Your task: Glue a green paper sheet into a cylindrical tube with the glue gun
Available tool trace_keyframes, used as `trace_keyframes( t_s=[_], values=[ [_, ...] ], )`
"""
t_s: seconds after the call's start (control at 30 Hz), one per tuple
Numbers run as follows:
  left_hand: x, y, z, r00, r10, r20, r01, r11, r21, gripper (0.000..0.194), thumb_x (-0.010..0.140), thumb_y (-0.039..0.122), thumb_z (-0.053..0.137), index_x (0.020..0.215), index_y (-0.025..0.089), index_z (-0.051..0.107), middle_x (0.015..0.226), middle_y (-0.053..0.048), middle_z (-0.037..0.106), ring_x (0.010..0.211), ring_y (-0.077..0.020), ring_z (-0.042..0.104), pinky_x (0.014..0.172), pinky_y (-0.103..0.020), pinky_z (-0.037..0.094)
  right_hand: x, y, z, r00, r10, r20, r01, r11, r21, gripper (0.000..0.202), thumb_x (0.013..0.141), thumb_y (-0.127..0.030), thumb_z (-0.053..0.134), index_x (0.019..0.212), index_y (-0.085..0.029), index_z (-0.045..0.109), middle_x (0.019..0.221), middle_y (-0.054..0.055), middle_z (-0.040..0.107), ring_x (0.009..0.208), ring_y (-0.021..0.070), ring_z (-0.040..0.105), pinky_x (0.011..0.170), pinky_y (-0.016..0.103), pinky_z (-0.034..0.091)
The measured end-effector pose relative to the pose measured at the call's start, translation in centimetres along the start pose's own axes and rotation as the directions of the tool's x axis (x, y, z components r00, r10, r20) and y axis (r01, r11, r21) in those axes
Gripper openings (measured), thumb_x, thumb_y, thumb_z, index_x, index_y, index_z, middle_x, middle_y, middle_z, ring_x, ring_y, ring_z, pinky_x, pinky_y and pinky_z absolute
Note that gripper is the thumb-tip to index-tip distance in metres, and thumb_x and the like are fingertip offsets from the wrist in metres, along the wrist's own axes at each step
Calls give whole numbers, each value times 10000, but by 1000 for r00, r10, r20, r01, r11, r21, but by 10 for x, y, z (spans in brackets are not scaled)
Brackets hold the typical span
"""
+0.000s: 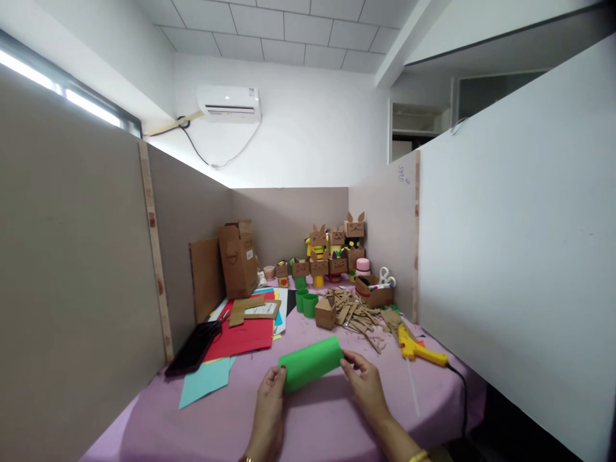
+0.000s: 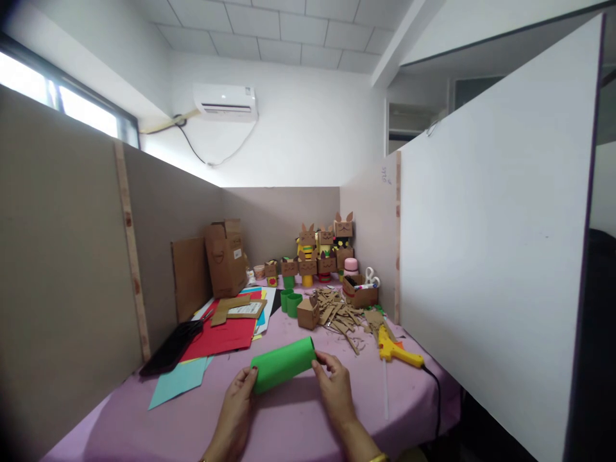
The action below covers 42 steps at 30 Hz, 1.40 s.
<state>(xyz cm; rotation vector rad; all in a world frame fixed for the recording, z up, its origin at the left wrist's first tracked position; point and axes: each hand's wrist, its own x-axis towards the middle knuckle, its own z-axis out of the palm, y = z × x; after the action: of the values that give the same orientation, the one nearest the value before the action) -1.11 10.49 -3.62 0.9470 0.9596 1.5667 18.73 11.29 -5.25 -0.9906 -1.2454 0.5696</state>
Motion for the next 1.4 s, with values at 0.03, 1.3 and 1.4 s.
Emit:
trace_keyframes(
  t_s=[0.03, 1.3, 1.4],
  values=[
    [0, 0, 0, 1000, -1, -4, 1, 1000, 0, 430, 554, 524, 758, 766, 181, 608, 737, -8, 667, 791, -204, 590, 692, -274, 413, 0, 0, 0, 1000, 1, 3, -1, 1000, -6, 271, 778, -369, 616, 926, -169, 725, 915, 108, 746, 857, 272, 649, 754, 366, 459],
    [-11, 4, 2, 991, 101, 84, -112, 983, 147, 550, 661, 521, 699, 1089, 176, 679, 1153, -130, 681, 1039, -302, 620, 801, -365, 522, 3, 15, 1, 959, 278, 58, -283, 917, 282, 217, 642, -323, 612, 800, -189, 676, 612, -6, 647, 438, 115, 460, 435, 228, 336],
    [-17, 8, 6, 980, 180, 83, -194, 957, 213, 465, 700, 462, 676, 1067, 179, 696, 1171, -125, 674, 1115, -306, 583, 940, -385, 465, 1, 16, 1, 965, 253, 71, -262, 934, 242, 178, 657, -275, 578, 790, -192, 663, 611, 3, 662, 476, 138, 484, 462, 242, 356]
  ],
)
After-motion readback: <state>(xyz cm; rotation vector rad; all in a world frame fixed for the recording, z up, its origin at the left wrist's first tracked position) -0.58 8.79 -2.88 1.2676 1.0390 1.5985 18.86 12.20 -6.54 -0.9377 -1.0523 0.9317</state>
